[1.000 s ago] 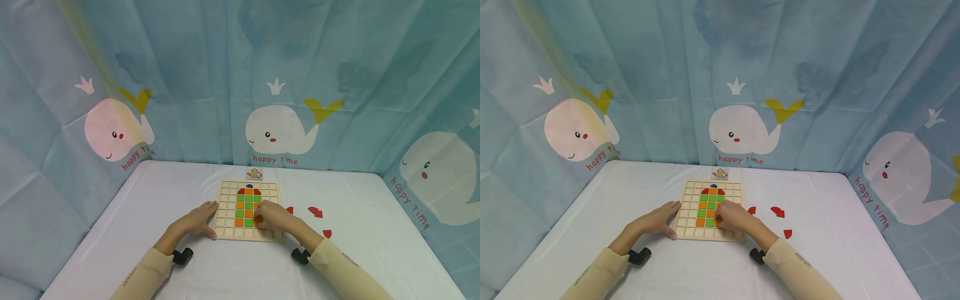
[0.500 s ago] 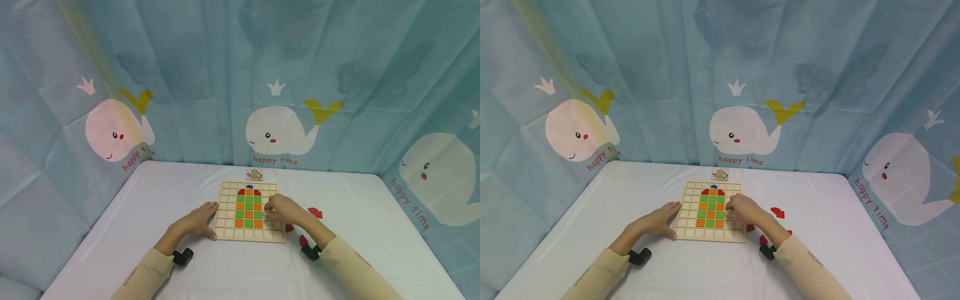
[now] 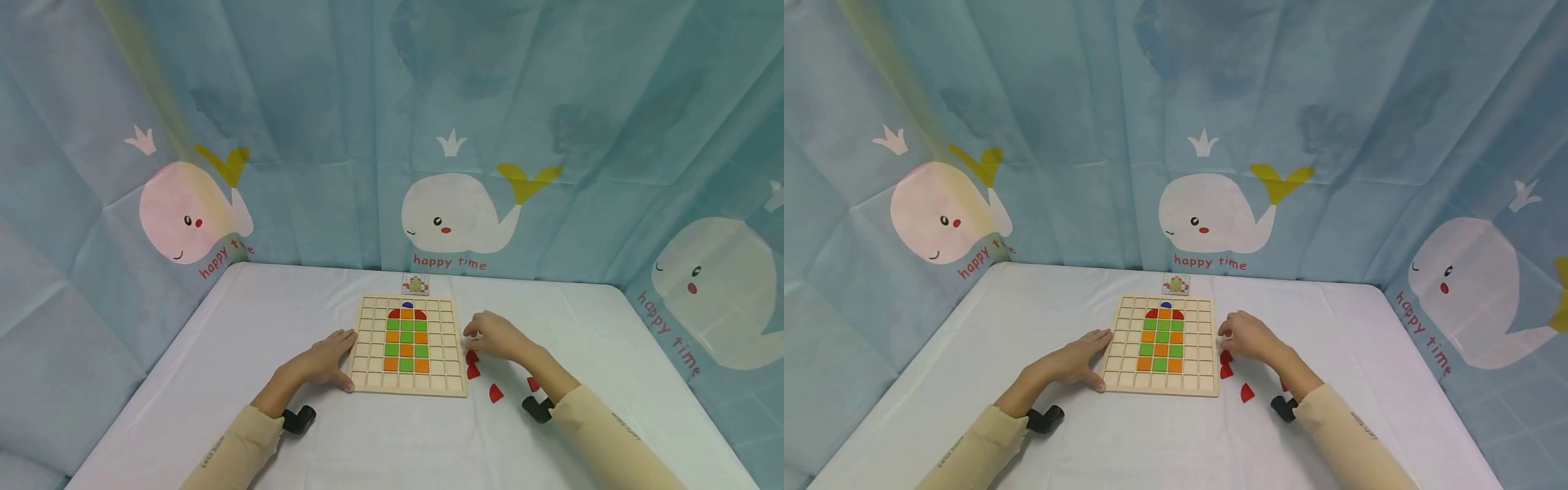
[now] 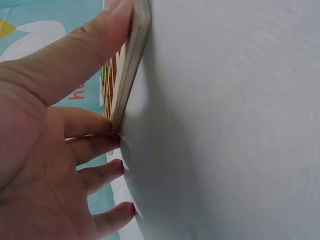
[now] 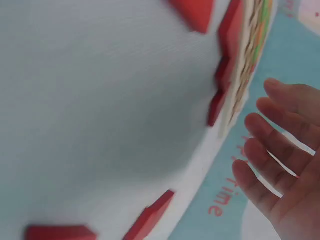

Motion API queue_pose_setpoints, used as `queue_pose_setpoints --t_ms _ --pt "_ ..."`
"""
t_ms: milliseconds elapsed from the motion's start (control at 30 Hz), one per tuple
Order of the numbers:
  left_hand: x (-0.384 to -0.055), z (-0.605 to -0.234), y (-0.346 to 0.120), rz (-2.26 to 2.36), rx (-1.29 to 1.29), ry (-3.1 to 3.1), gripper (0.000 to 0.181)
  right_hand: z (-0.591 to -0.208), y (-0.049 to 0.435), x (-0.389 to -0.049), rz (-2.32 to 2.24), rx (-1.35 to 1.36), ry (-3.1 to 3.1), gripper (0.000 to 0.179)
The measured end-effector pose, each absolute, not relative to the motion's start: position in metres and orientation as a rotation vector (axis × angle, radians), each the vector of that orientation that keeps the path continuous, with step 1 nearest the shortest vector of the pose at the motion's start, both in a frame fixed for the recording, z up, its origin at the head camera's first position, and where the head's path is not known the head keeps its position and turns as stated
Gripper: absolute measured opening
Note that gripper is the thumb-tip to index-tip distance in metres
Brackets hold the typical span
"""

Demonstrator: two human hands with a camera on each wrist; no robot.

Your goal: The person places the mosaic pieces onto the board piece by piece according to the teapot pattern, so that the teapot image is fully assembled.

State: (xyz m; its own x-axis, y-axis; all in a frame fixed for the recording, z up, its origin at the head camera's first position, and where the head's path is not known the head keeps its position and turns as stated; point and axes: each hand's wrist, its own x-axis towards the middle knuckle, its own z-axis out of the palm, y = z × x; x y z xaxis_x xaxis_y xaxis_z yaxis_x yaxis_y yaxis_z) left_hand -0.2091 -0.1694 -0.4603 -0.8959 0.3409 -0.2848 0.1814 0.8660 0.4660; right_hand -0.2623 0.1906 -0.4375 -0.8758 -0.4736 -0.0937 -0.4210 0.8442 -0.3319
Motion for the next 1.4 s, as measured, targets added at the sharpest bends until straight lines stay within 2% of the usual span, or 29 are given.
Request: queue_pose_setpoints --t_ms 367,1400 --pt "-0.211 -0.463 -0.171 0.607 0.402 2.675 0.109 -0.448 0.209 -0.266 -0.428 -0.692 2.856 0.017" --pt "-0.212 -0.459 -0.17 0.581 0.392 2.662 0.11 -0.453 0.202 -0.269 -0.306 -0.716 2.865 0.015"
